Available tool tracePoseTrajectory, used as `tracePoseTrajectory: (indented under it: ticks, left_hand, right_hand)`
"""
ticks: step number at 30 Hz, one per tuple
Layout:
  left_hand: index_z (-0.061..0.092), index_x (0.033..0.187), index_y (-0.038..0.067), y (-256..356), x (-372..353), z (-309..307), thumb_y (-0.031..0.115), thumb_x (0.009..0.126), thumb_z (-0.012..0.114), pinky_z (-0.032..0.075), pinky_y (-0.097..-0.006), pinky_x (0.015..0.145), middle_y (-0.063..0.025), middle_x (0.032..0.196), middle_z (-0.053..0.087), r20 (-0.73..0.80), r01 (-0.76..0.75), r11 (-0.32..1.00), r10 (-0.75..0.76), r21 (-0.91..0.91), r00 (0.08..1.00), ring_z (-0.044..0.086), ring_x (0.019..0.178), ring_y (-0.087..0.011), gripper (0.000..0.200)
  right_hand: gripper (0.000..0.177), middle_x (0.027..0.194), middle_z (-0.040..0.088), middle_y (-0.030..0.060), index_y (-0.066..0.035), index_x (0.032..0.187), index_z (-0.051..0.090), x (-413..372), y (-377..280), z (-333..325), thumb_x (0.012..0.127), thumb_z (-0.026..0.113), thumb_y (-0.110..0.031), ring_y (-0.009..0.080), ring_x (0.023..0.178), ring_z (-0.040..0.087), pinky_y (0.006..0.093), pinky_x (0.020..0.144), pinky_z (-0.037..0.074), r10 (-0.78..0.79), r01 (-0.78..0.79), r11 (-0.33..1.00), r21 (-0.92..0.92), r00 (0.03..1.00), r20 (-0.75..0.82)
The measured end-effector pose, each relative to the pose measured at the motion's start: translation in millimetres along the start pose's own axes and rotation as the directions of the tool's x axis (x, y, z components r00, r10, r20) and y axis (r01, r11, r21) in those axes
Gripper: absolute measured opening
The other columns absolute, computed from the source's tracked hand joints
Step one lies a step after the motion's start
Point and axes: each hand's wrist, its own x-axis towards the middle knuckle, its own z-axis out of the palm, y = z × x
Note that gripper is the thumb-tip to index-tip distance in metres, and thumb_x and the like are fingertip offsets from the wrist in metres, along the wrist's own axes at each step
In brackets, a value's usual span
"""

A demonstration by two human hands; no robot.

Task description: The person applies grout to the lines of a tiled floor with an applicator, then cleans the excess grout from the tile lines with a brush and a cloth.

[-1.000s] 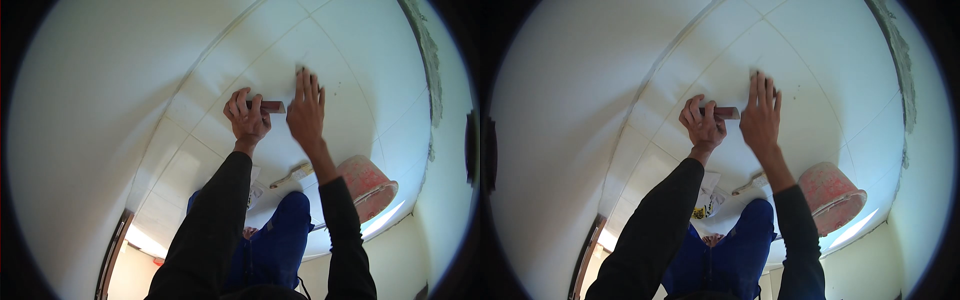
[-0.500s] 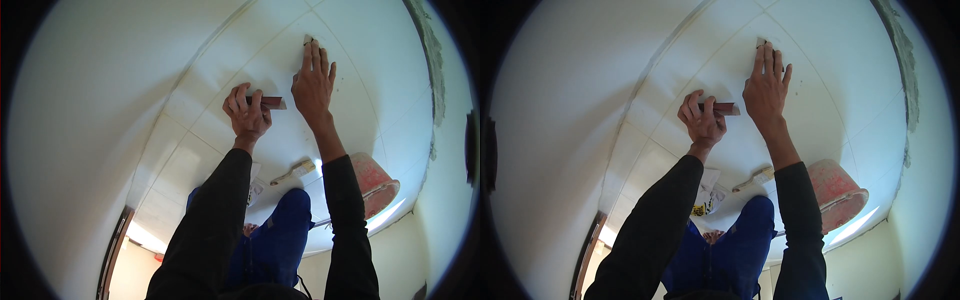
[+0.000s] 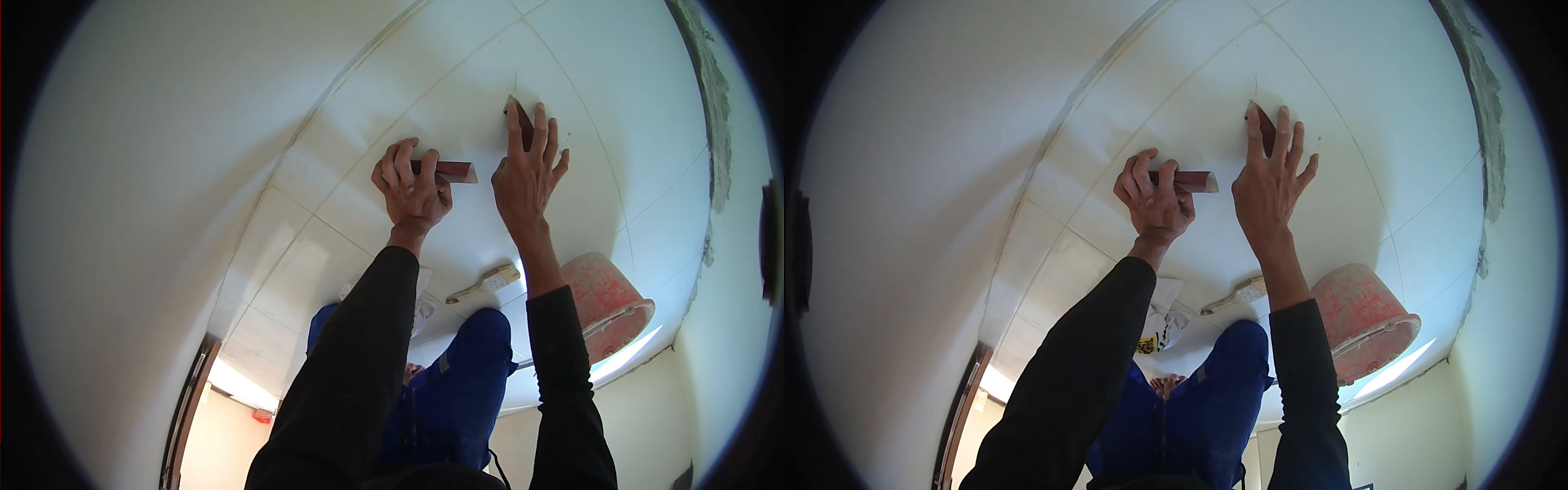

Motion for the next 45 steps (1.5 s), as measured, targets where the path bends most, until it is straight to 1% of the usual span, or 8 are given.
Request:
tracePoseTrajectory:
  ticks: [14,17,23,26,30,34,38,45]
  left_hand:
    - [0.060,0.116,0.022,-0.8,-0.7,2.0,0.009,0.069,0.074,0.028,-0.0577,0.114,-0.0068,0.148,0.039,-0.034,-0.011,1.000,0.011,0.004,0.999,0.035,0.144,-0.0347,0.051]
    - [0.060,0.116,0.022,0.1,2.3,1.5,0.009,0.069,0.074,0.029,-0.0577,0.114,-0.0071,0.148,0.040,-0.030,-0.007,1.000,0.007,-0.004,1.000,0.035,0.143,-0.0348,0.051]
    - [0.060,0.115,0.022,-1.4,-1.4,4.5,0.010,0.069,0.073,0.030,-0.0579,0.113,-0.0076,0.147,0.041,-0.059,-0.022,1.000,0.022,0.007,0.998,0.036,0.142,-0.0349,0.049]
    - [0.060,0.116,0.022,-1.0,1.0,2.4,0.010,0.070,0.073,0.030,-0.0582,0.113,-0.0079,0.148,0.041,-0.053,-0.019,1.000,0.019,0.007,0.998,0.037,0.142,-0.0351,0.049]
    - [0.059,0.118,0.021,0.0,-1.2,2.7,0.010,0.070,0.072,0.030,-0.0583,0.113,-0.0081,0.148,0.040,-0.060,-0.025,1.000,0.025,0.008,0.998,0.036,0.142,-0.0352,0.050]
    - [0.060,0.118,0.021,0.9,0.8,1.0,0.010,0.071,0.072,0.030,-0.0583,0.113,-0.0084,0.148,0.040,-0.039,-0.014,1.000,0.014,-0.002,0.999,0.036,0.142,-0.0350,0.050]
    - [0.060,0.118,0.021,0.4,2.7,4.6,0.010,0.070,0.073,0.030,-0.0582,0.113,-0.0082,0.147,0.041,-0.055,-0.021,1.000,0.021,0.004,0.998,0.037,0.142,-0.0349,0.050]
    - [0.060,0.116,0.021,0.9,1.1,1.5,0.010,0.070,0.073,0.030,-0.0581,0.113,-0.0078,0.147,0.041,-0.048,-0.012,1.000,0.012,0.007,0.999,0.037,0.142,-0.0346,0.049]
  right_hand:
    - [0.084,0.172,0.032,0.0151,-0.018,0.165,0.042,25.6,-2.9,1.8,0.088,0.060,0.010,0.0429,0.157,0.034,0.0793,0.115,0.032,0.050,-0.050,0.978,0.201,0.999,0.004]
    - [0.078,0.170,0.033,0.0177,-0.016,0.163,0.044,-8.3,-3.6,3.7,0.090,0.057,0.009,0.0438,0.156,0.035,0.0781,0.114,0.034,0.042,-0.050,0.992,0.113,0.996,0.076]
    - [0.083,0.172,0.028,0.0183,-0.018,0.163,0.045,26.9,-7.9,2.5,0.087,0.059,0.011,0.0434,0.157,0.032,0.0796,0.115,0.032,0.032,-0.024,0.976,0.217,0.999,-0.032]
    - [0.079,0.171,0.028,0.0194,-0.018,0.162,0.046,-11.7,-5.6,3.4,0.089,0.059,0.008,0.0459,0.154,0.035,0.0818,0.111,0.033,0.044,-0.050,0.996,0.070,0.995,0.088]
    - [0.082,0.172,0.028,0.0186,-0.019,0.163,0.045,28.2,0.5,-0.9,0.088,0.062,0.008,0.0454,0.155,0.033,0.0827,0.110,0.033,0.017,-0.013,0.991,0.134,0.999,-0.032]
    - [0.081,0.171,0.028,0.0197,-0.019,0.163,0.045,-8.3,-8.7,-0.2,0.088,0.061,0.008,0.0462,0.155,0.033,0.0834,0.109,0.032,0.065,-0.070,0.995,0.074,0.995,0.078]
    - [0.081,0.171,0.029,0.0200,-0.020,0.163,0.045,19.8,-0.5,2.9,0.088,0.061,0.008,0.0466,0.155,0.033,0.0833,0.110,0.032,0.054,-0.052,0.993,0.101,0.998,-0.014]
    - [0.080,0.171,0.028,0.0189,-0.017,0.162,0.045,1.5,-5.7,-0.3,0.088,0.063,0.007,0.0467,0.155,0.032,0.0824,0.110,0.032,0.050,-0.052,0.998,0.030,0.997,0.057]
